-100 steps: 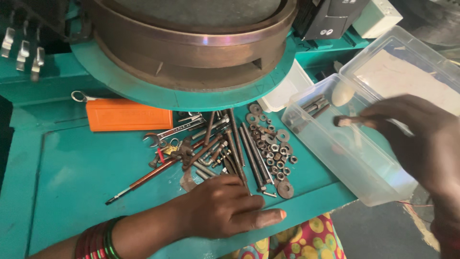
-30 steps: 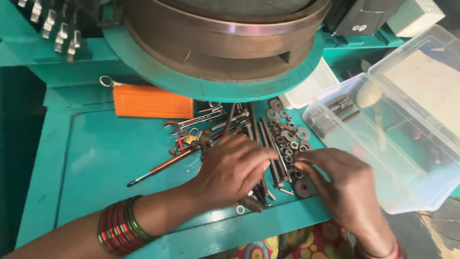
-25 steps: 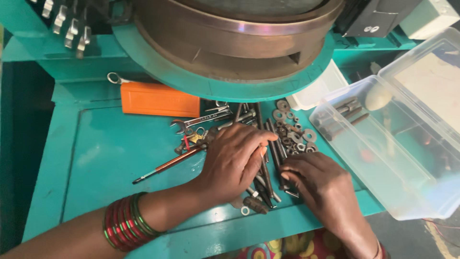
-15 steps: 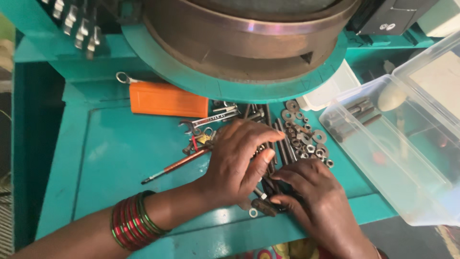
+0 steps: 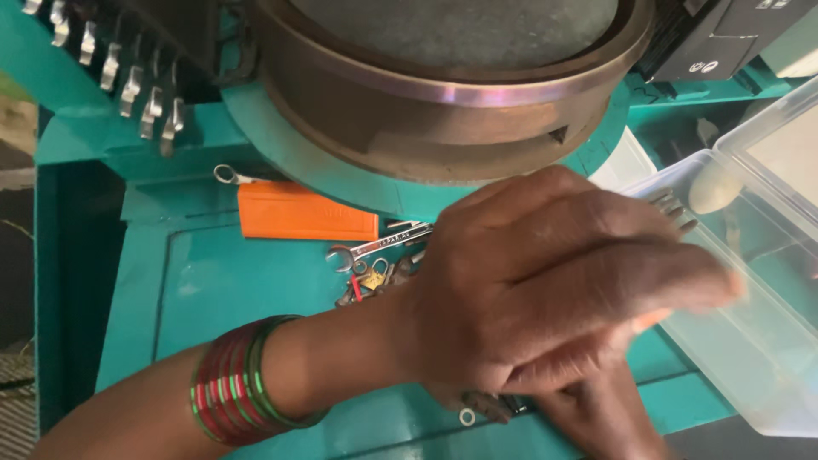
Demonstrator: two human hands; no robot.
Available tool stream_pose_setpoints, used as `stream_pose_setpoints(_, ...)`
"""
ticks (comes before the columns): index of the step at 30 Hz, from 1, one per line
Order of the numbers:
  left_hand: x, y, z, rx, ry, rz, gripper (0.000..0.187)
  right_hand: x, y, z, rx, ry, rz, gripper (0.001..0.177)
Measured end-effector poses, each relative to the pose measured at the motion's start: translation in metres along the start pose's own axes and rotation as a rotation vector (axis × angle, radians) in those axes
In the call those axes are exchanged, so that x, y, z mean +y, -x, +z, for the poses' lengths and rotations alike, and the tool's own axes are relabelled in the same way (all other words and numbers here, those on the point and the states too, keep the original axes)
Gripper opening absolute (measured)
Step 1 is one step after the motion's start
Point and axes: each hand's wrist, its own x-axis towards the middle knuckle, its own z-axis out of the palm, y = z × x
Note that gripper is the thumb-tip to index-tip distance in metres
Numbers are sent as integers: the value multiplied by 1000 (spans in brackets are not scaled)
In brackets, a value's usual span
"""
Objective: The person twists a nut onto a long threaded bolt by hand and then selects another nut and washer from a pile of metal hardware.
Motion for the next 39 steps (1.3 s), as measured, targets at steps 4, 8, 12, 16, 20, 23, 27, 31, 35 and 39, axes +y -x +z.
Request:
stream_pose_setpoints(4, 3, -10, -14, -1, 18, -98, 22, 5, 1, 8, 24, -42, 14, 35)
stream_pose_setpoints(8, 28, -20, -37, 22, 14, -213, 18, 19, 1, 10, 33, -144, 39, 37)
stream_pose_setpoints(12, 48, -37, -50, 53, 1, -77, 16, 28, 11, 2, 30, -406, 117, 40)
stream_pose_setpoints(16, 41, -54, -59, 27, -42, 245, 17, 44, 23, -7, 12, -888, 212, 42)
stream_pose_setpoints(20, 37, -55, -38, 172, 41, 355, 10, 55, 36, -7, 61, -1128, 509, 45)
stream_pose_setpoints(23, 41, -42, -12, 168, 53, 208, 7, 51, 38, -1, 149, -1151, 519, 44)
stream_pose_setpoints(27, 55, -9, 15, 19, 181, -318, 25, 40, 29, 7, 192, -1171, 441, 41)
stream_pose_setpoints(31, 54, 30, 40, 26, -15, -483, 47, 23, 24, -4, 37, -1095, 296, 17)
stream_pose_setpoints(35, 49, 58, 45, -3, 120, -735, 60, 5, 18, -6, -12, -935, 220, 15)
stream_pose_setpoints(39, 43, 72, 50, 57, 390, -939, 73, -9, 14, -5, -34, -744, 80, 16)
